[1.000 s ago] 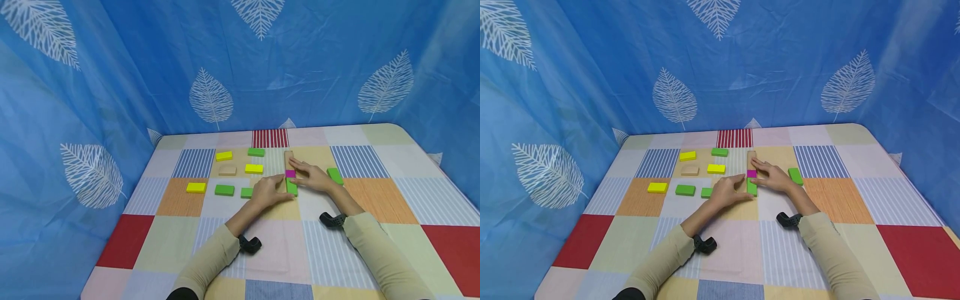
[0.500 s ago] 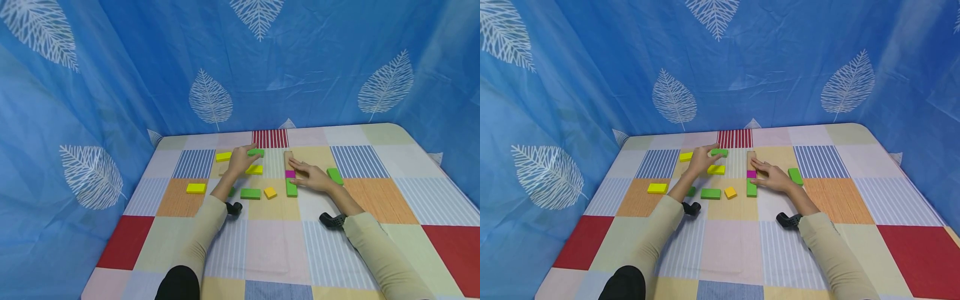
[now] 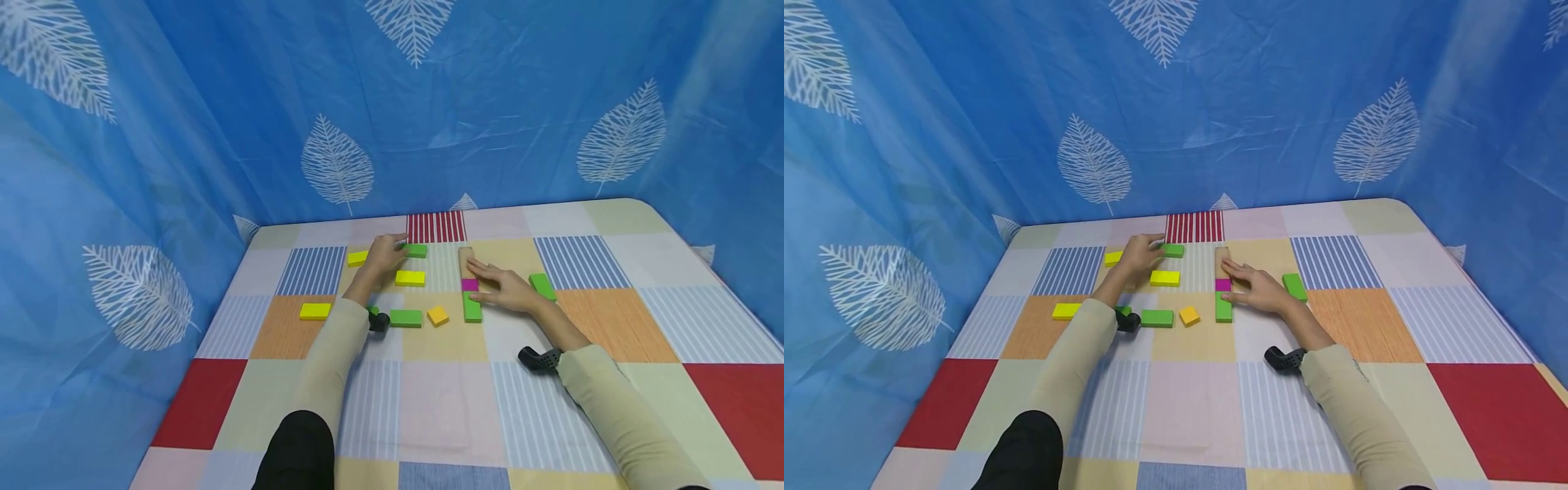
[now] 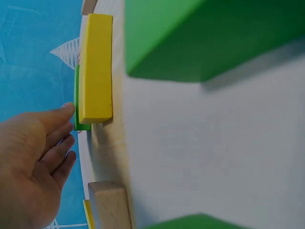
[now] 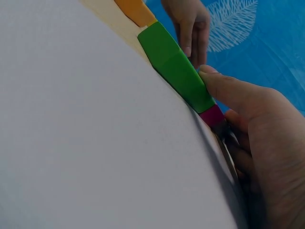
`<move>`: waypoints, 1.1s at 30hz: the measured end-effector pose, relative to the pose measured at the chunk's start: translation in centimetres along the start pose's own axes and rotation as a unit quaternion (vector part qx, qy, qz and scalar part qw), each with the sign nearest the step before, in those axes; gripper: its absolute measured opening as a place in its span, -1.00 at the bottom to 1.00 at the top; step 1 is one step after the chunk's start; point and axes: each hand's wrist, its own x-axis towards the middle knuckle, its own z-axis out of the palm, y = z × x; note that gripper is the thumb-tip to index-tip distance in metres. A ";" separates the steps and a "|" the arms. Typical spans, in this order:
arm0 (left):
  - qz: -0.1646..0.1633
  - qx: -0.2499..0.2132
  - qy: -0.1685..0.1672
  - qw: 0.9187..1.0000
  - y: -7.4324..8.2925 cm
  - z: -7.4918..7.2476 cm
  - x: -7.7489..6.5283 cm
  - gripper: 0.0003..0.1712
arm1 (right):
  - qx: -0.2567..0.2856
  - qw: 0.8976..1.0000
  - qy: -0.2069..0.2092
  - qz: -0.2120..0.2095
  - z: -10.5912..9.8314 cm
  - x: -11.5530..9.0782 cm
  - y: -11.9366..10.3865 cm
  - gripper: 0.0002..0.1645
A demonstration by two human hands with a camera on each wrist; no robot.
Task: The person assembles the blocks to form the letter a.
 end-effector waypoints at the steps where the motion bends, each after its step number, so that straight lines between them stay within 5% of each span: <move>1: 0.000 0.005 -0.003 1.000 0.0 0.0 0.1 -0.49 | -0.001 1.000 0.000 -0.001 0.0 0.0 0.0 -0.11; 14: 0.019 0.027 -0.011 0.999 0.1 0.7 -0.1 -0.56 | -0.002 1.000 -0.009 0.016 0.0 0.1 0.0 -0.10; 24: 0.074 0.041 0.011 0.996 2.9 2.3 -0.4 -0.60 | -0.003 1.000 -0.008 0.017 -0.1 0.0 0.0 -0.10; 33: 0.068 0.051 0.025 0.996 4.5 3.5 0.9 -0.62 | -0.004 1.000 -0.010 0.023 0.0 0.1 0.1 -0.10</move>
